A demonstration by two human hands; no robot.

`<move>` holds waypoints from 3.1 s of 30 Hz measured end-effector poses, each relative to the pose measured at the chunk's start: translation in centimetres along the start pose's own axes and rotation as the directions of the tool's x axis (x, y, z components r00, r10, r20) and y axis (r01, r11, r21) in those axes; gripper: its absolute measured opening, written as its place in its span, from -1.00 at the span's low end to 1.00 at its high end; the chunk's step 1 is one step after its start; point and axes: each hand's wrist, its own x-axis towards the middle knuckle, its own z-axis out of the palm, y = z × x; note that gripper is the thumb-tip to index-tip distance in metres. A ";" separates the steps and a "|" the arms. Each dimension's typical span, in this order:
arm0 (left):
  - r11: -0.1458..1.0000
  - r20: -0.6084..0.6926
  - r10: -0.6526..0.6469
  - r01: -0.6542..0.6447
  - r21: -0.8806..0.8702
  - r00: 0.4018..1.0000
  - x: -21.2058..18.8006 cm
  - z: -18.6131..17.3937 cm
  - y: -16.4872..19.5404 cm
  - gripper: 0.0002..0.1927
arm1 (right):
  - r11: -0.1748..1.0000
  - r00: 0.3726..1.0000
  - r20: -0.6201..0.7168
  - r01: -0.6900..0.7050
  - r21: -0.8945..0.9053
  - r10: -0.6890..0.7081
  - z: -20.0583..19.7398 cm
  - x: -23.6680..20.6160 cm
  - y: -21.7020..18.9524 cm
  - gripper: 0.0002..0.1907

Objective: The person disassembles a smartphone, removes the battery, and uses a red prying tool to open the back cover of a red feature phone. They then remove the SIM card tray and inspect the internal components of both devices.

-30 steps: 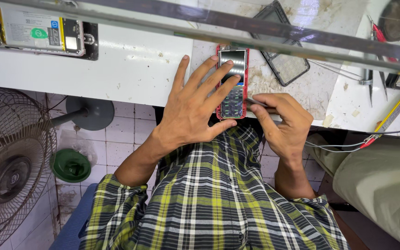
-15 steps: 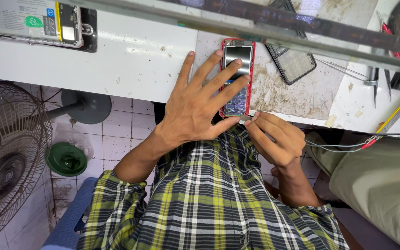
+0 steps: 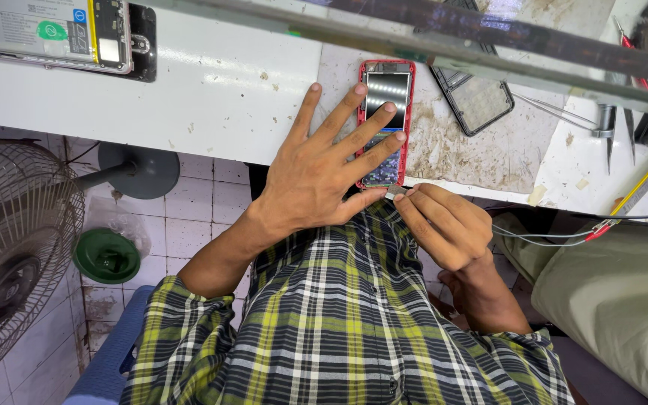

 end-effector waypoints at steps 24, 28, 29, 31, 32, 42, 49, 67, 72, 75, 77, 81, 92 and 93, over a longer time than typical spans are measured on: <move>1.000 -0.024 0.007 -0.007 0.002 1.000 0.0 0.5 -0.2 -0.31 | 0.997 0.993 -0.099 -0.063 0.046 0.068 1.6 -1.2 -0.7 -0.75; 1.000 -0.031 0.013 -0.013 0.008 0.999 0.0 0.6 -0.2 -0.31 | 0.995 0.994 -0.085 -0.061 0.073 0.067 1.3 -1.2 -0.3 -0.76; 1.000 -0.030 0.012 -0.012 0.010 0.999 0.0 0.6 -0.2 -0.31 | 0.996 0.994 -0.085 -0.057 0.073 0.063 1.3 -1.2 -0.3 -0.76; 1.000 -0.031 0.011 -0.011 0.010 0.999 0.0 0.7 -0.2 -0.31 | 0.998 0.995 -0.084 -0.042 0.044 0.045 1.2 -1.3 -0.2 -0.75; 1.000 -0.032 0.011 -0.011 0.008 0.999 -0.1 0.7 -0.2 -0.31 | 0.999 0.996 -0.084 -0.034 0.029 0.037 1.3 -1.4 -0.1 -0.75; 1.000 -0.050 0.016 -0.015 0.009 0.999 -0.1 0.8 -0.1 -0.30 | 0.773 0.830 -0.120 -0.441 0.456 0.545 2.4 -3.1 -1.3 -0.77; 1.000 -0.053 0.011 -0.012 -0.012 0.999 -0.1 0.5 0.1 -0.28 | 0.577 0.718 0.022 -0.577 0.579 0.696 0.8 -2.3 -1.9 -0.79; 1.000 -0.074 0.009 -0.011 -0.027 0.997 0.1 0.7 0.1 -0.28 | 0.996 0.983 -0.161 -0.092 -0.010 0.090 1.7 -1.7 -0.6 -0.76; 1.000 -0.080 0.001 -0.003 -0.025 0.997 -0.1 0.8 0.2 -0.31 | 0.997 0.993 -0.099 -0.066 -0.044 0.061 1.2 -1.5 -0.4 -0.77; 0.999 -0.093 0.001 -0.004 -0.035 0.996 0.0 0.9 0.2 -0.31 | 0.998 0.996 -0.067 -0.058 -0.037 0.055 0.8 -1.4 -0.2 -0.78; 0.999 -0.084 -0.002 -0.001 -0.035 0.996 0.0 0.9 0.3 -0.32 | 0.998 0.997 -0.045 -0.059 -0.008 0.058 0.7 -1.3 0.0 -0.79; 1.000 -0.076 0.000 -0.003 -0.028 0.997 0.0 0.8 0.4 -0.33 | 1.000 0.999 -0.051 -0.013 -0.012 0.013 0.7 -1.3 0.5 -0.79; 1.000 -0.077 -0.002 -0.001 -0.027 0.997 0.0 0.9 0.3 -0.37 | 1.000 0.998 -0.060 0.020 -0.022 -0.021 1.2 -1.6 0.6 -0.78; 1.000 -0.074 -0.002 0.000 -0.025 0.997 0.0 1.0 0.3 -0.37 | 0.999 0.997 -0.068 0.025 -0.028 -0.027 1.3 -1.6 0.6 -0.79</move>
